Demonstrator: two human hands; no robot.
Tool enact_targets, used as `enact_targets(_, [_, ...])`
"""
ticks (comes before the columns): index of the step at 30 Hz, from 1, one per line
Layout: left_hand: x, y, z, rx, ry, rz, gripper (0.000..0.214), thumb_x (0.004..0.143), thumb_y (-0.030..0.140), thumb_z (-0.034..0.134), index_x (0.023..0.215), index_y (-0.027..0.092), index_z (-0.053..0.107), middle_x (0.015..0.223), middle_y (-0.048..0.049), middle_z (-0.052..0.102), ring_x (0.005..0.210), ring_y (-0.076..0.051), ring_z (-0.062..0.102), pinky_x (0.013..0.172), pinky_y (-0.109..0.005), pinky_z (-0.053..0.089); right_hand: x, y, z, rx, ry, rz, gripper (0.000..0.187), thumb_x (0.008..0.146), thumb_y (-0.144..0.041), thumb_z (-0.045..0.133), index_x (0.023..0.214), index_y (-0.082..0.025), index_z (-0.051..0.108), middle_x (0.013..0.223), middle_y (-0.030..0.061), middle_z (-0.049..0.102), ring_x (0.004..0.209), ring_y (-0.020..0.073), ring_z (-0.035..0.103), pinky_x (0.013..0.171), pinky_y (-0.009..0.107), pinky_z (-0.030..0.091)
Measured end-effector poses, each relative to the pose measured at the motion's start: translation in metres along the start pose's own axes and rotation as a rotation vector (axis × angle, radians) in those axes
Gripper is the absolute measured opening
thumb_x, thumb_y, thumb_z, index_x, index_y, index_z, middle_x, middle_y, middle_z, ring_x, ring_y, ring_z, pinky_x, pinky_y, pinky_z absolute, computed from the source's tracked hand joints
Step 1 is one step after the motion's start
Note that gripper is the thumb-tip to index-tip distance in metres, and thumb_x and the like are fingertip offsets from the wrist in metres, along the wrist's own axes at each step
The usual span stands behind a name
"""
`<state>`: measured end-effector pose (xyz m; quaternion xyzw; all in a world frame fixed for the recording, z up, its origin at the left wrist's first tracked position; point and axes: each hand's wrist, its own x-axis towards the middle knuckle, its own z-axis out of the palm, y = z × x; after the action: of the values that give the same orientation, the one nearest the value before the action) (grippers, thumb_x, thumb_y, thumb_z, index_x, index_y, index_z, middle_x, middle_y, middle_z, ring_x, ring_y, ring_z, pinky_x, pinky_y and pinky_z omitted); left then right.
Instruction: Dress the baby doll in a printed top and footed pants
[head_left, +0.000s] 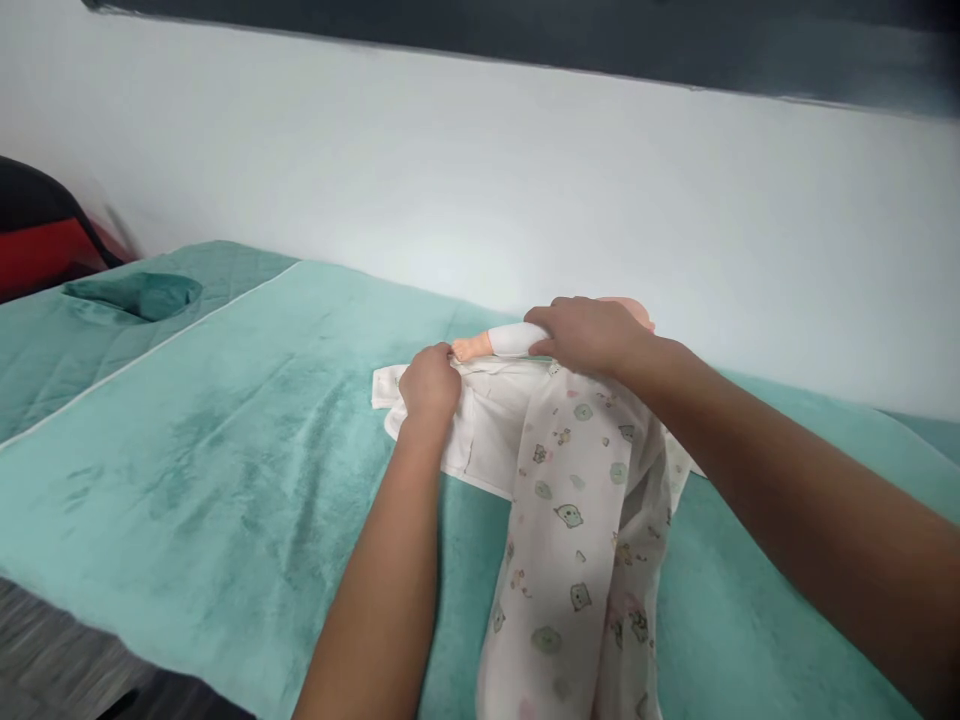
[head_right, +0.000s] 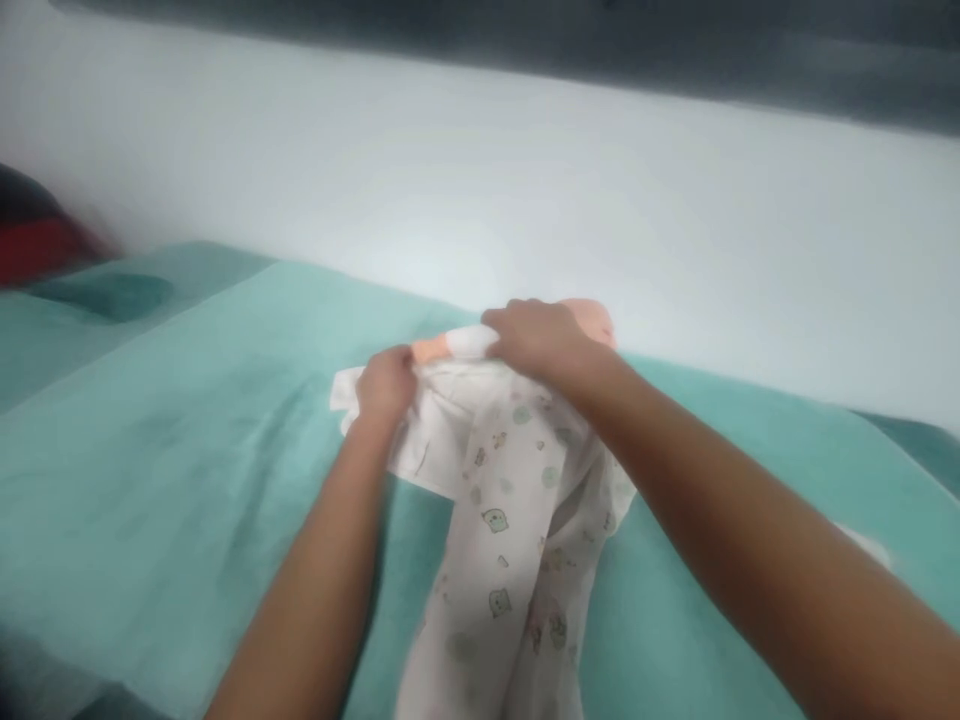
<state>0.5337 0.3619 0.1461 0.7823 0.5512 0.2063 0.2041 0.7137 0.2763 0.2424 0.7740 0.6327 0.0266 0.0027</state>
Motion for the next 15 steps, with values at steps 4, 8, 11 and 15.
enact_targets(4, [-0.008,0.004,-0.003,0.054,0.075,0.222,0.063,0.083,0.005,0.043,0.141,0.028,0.051,0.139,-0.0074,0.060,0.126,-0.026,0.054,0.103,-0.041,0.044,0.006,-0.023,0.014,-0.023,-0.060,-0.079,0.025,0.092,-0.042,0.060,0.106,-0.023,0.068,0.101,0.0097,0.068,0.088,0.0265,0.063,0.075,0.038,0.044])
enact_targets(8, [-0.011,0.008,-0.005,0.129,0.019,0.334,0.044,0.092,0.023,0.051,0.135,0.032,0.057,0.134,-0.0064,0.062,0.127,-0.030,0.051,0.117,-0.057,0.028,0.015,-0.036,0.027,0.078,-0.059,-0.147,0.037,0.093,-0.042,0.057,0.125,-0.023,0.064,0.121,0.0113,0.067,0.108,0.0296,0.062,0.083,0.038,0.047])
enact_targets(11, [-0.006,0.006,-0.004,0.152,0.062,0.248,0.036,0.095,0.029,0.052,0.129,0.032,0.061,0.130,-0.0068,0.063,0.124,-0.031,0.053,0.117,-0.059,0.027,0.007,-0.023,0.030,0.295,0.048,-0.113,0.037,0.096,-0.035,0.050,0.129,-0.023,0.063,0.133,0.0075,0.066,0.119,0.0274,0.060,0.096,0.041,0.046])
enact_targets(15, [0.000,0.000,0.001,0.201,0.136,0.147,0.033,0.094,0.025,0.050,0.123,0.029,0.063,0.131,-0.0097,0.062,0.124,-0.034,0.052,0.116,-0.070,0.021,-0.037,0.023,0.056,0.518,0.318,0.139,0.038,0.095,-0.031,0.043,0.123,-0.022,0.067,0.129,0.0065,0.068,0.116,0.0279,0.062,0.100,0.046,0.047])
